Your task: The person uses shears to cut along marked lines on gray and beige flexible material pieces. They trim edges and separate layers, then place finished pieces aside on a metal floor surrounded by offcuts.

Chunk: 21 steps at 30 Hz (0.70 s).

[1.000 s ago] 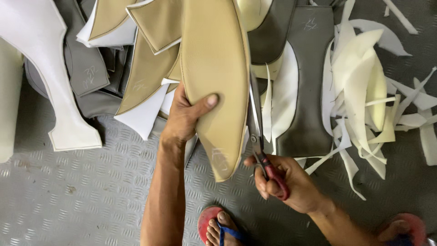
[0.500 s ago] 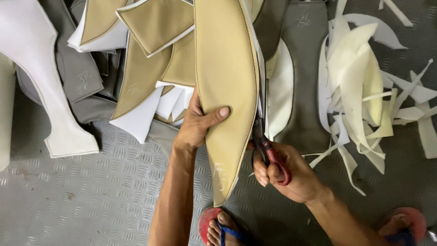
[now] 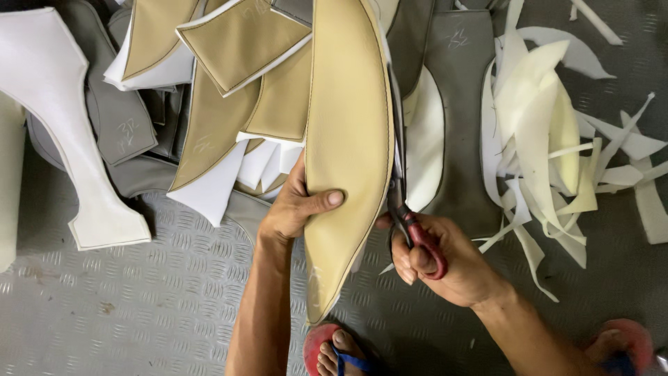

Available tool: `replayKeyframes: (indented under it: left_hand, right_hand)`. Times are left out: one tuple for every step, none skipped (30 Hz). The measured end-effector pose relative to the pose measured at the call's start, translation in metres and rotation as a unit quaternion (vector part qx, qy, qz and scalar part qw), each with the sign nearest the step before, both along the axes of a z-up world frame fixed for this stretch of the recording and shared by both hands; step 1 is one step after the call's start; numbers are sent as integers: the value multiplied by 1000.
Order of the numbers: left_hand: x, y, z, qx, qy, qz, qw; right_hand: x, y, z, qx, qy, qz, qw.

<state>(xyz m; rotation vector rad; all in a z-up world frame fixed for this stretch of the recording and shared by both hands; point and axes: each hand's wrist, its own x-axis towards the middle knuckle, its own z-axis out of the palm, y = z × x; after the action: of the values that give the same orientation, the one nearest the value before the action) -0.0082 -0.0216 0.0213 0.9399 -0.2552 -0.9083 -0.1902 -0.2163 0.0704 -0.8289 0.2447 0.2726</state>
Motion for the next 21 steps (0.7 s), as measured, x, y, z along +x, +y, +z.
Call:
replayKeyframes:
  left_hand:
    - [1,2,0,2,3,-3,1000]
    - [2,3,0,4,5,-6,1000]
    - [3,5,1,6,11,-15,1000]
    - [5,7,1,8,17,-24,1000]
    - [4,9,2,10,23,-32,999]
    - [4,11,2,11,16,-45,999]
    - [4,12,2,13,10,-58,998]
    - [3,13,3,15,4,-71,997]
    - [4,14,3,14,5,-69,998]
    - [5,14,3,14,6,-67,998]
    - [4,15,3,13,8,-65,998]
    - [5,16,2,10,5,-68,998]
    - [4,17,0,8,2,-71,997]
    - [4,18,-2,5,0,-74,997]
    - [4,20,-4,11,6,-80,997]
    - [5,21,-6,17,11,-85,996]
    - [5,22,-8,23,17,-92,995]
    - [4,24,-11,23,14,-93,995]
    - [4,25,-13,23,12,-96,995]
    - [4,27,-16,22,10,-99,995]
    - [3,28,-18,23,9,-101,995]
  right_hand:
    - [0,0,0,-2,-2,2,1000]
    - [1,-1,0,-4,-4,5,1000]
    - [1,-2,1,-6,-5,6,1000]
    - [2,-2,1,13,-17,2,1000]
    - [4,-4,2,31,-28,-1,999]
    - [6,-6,3,50,-39,-4,998]
    - [7,-8,5,43,-38,-10,998]
    - [8,-10,6,36,-37,-15,999]
    - [9,-12,8,29,-38,-21,999]
    - [11,-12,9,16,-26,-20,999]
    - [11,-12,10,3,-12,-18,1000]
    - [11,-12,10,-9,1,-16,1000]
    - [10,-11,11,-11,4,-15,1000]
    - [8,-11,11,-12,7,-13,1000]
    - [8,-12,11,-14,8,-10,1000]
    - [7,-12,12,-13,4,-9,1000]
    - [7,-14,12,-13,1,-9,1000]
    - [7,-16,13,-12,-2,-9,1000]
    - [7,-18,14,-1,-5,-6,1000]
    - [7,-20,15,9,-9,-4,1000]
    - [7,-22,16,20,-13,-2,1000]
